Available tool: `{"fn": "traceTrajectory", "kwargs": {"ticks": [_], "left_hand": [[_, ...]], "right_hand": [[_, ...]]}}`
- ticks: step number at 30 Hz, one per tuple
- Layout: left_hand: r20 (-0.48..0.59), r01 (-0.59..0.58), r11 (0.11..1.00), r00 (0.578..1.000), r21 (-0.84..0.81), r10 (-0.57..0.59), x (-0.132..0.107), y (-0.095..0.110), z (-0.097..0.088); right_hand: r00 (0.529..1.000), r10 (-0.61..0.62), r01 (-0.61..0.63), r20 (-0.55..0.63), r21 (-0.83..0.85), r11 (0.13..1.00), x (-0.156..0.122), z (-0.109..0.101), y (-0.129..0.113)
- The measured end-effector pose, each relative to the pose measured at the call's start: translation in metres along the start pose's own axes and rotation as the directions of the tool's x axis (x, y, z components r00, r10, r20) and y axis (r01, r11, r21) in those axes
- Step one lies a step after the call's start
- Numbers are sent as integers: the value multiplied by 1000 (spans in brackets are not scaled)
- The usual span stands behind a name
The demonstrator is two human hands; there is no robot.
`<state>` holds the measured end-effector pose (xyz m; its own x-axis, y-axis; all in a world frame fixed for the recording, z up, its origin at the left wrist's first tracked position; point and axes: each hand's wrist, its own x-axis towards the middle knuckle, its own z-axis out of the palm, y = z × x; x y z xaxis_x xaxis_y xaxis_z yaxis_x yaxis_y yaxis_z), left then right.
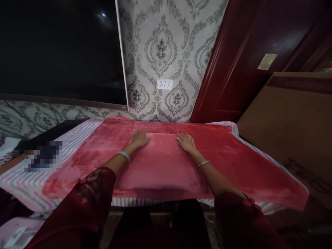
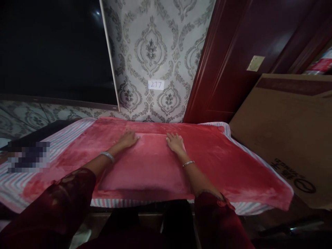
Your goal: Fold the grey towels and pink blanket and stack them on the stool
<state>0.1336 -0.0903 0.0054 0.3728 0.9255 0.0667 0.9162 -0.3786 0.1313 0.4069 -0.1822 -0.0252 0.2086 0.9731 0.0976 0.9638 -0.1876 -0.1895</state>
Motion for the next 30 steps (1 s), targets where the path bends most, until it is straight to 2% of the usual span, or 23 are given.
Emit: {"fn": "traceTrajectory", "kwargs": {"ticks": [4, 6, 8, 11, 15, 24, 30], "left_hand": [[-3, -250, 968, 968, 5, 250, -4, 40, 5], [19, -312, 950, 950, 9, 312, -7, 53, 16], [10, -342, 940, 940, 23, 341, -9, 57, 30], [-24, -349, 936, 936, 51, 351, -10, 54, 48], [-5, -347, 937, 938, 41, 348, -8, 51, 60], [-4, -335, 942, 942, 23, 336, -6, 52, 66], [-23, -337, 941, 941, 34, 338, -8, 53, 63]], "right_hand": [[989, -143, 144, 26, -16, 989, 0, -5, -40], [981, -181, 184, 65, -35, 982, -2, 1, -52], [977, -195, 199, 87, -48, 979, -5, 9, -56], [977, -200, 203, 67, -45, 978, -9, 21, -53], [980, -197, 198, 37, -26, 980, -10, 30, -48], [980, -201, 201, 8, -18, 979, -7, 39, -45], [980, -199, 199, 2, 3, 980, -7, 36, -47]]}}
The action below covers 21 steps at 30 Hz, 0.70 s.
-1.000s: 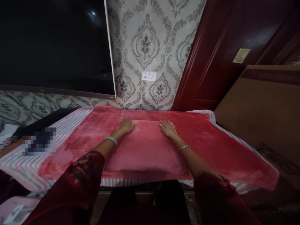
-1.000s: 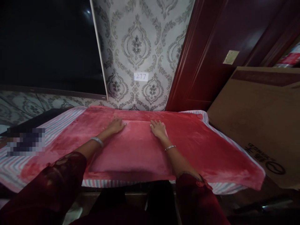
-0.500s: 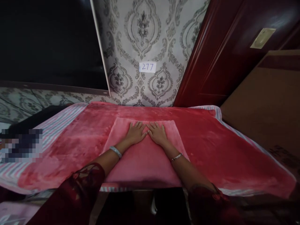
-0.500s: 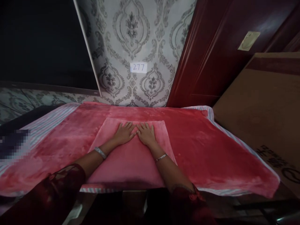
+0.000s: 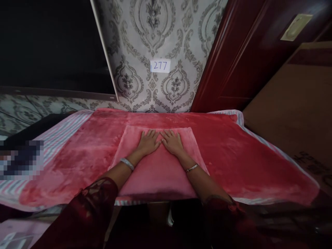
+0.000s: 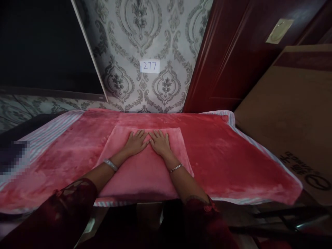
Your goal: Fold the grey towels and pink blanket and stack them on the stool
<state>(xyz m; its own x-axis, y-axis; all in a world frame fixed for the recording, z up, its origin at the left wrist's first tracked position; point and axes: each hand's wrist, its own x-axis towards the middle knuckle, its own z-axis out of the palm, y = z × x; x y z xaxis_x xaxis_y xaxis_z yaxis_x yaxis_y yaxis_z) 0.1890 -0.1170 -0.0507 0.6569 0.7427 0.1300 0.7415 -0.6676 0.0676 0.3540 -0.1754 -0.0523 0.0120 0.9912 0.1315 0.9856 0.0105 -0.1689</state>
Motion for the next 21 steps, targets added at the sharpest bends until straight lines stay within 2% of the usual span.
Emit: {"fn": "traceTrajectory", "kwargs": {"ticks": [2, 5, 8, 11, 13, 15, 21], "left_hand": [[0, 4, 1000, 1000, -7, -4, 0, 1, -4], [58, -7, 999, 998, -34, 9, 1, -6, -17], [105, 18, 1000, 994, -12, -16, -3, -29, -33], [83, 136, 989, 986, 62, -141, -11, -59, -41], [83, 202, 977, 975, 68, -207, -16, -73, -39], [83, 225, 973, 970, 57, -230, -21, -78, -34], [-13, 189, 978, 982, 88, -188, -26, -73, -17]], "right_hand": [[1000, -5, 5, 0, 7, 1000, 0, -4, -1], [1000, 6, -6, -16, -2, 1000, -3, -12, 7], [994, 99, -102, -50, -43, 994, -11, -22, 27], [971, 236, -238, -42, -57, 970, -21, -26, 50], [959, 284, -285, -21, -42, 958, -25, -23, 60], [957, 291, -292, -17, -22, 956, -28, -17, 65], [962, 261, -263, -83, -17, 965, -33, -1, 70]]}}
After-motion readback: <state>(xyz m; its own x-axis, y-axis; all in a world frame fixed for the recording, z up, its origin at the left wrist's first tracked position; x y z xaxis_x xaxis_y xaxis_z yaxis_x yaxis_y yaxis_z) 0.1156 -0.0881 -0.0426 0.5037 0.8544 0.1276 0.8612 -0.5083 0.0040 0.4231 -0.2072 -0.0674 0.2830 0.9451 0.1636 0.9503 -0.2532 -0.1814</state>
